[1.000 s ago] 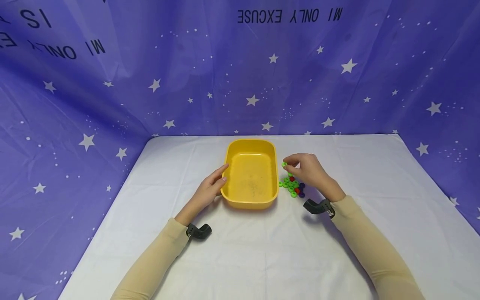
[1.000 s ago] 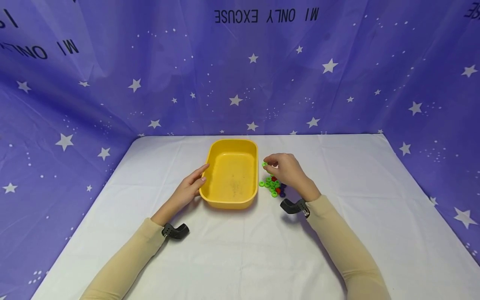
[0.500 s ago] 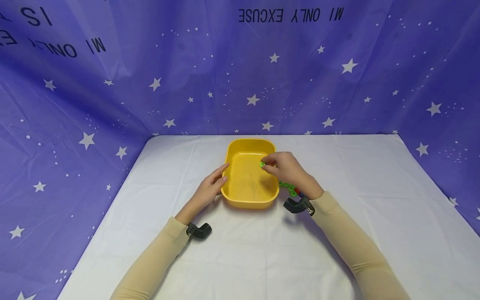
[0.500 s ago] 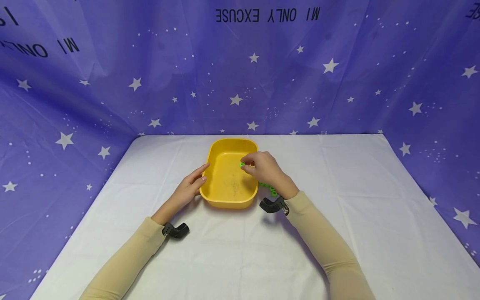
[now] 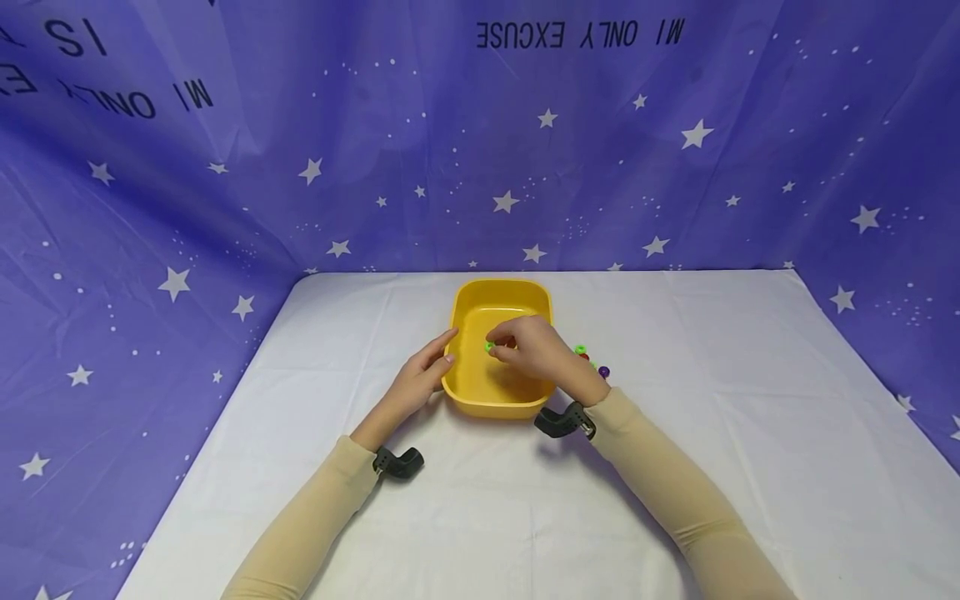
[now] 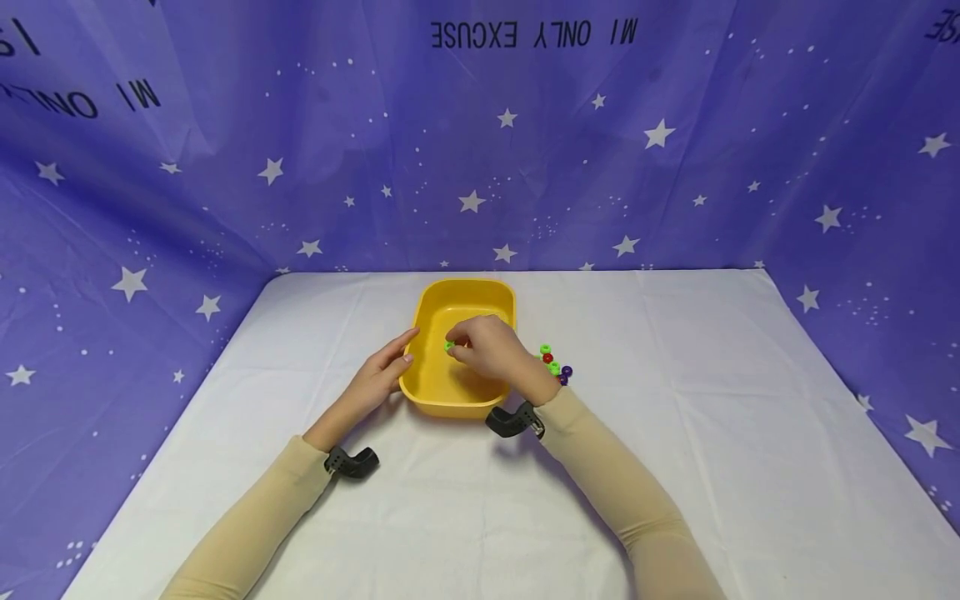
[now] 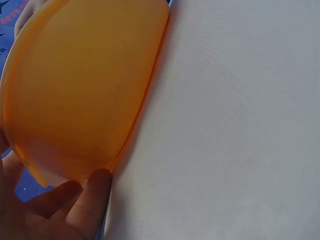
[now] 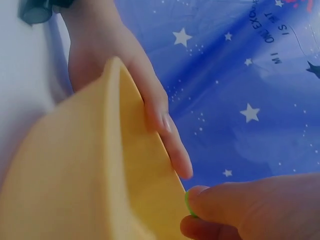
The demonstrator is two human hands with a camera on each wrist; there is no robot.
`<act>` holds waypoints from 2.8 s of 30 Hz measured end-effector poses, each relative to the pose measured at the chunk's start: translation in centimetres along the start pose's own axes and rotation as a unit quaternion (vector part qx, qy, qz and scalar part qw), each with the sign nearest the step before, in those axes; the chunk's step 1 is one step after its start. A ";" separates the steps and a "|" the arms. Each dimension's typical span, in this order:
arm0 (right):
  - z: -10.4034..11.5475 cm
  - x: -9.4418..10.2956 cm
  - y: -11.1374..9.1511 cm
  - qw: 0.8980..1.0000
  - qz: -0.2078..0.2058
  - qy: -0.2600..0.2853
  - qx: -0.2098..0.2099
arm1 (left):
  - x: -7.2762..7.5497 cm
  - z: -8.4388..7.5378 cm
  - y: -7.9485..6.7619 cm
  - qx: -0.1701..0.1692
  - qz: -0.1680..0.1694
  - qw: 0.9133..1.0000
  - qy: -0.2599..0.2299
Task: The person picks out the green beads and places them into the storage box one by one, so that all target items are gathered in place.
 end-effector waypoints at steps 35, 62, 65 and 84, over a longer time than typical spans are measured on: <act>1.2 -5.4 0.8 0.991 0.102 -0.055 -0.062 | -0.1 0.4 0.2 -0.001 -0.008 1.000 0.003; 1.0 -3.2 0.5 0.996 0.066 -0.034 -0.049 | -0.1 -0.1 0.0 0.000 -0.005 1.000 0.001; 0.7 -2.0 0.3 0.998 0.051 -0.021 -0.043 | -0.1 -0.1 -0.1 0.005 -0.009 1.000 0.001; -3.5 7.0 -2.6 0.996 -0.033 0.002 -0.086 | -0.2 0.0 0.0 0.001 -0.012 1.000 -0.001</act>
Point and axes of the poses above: each hand's wrist, its own y-axis towards the middle knuckle, its own x-axis out of the back of the hand, z = x × y, the point moved 3 cm from there along y, towards the middle knuckle, and after that the axes turned 9 degrees about y, right-handed, at the moved point
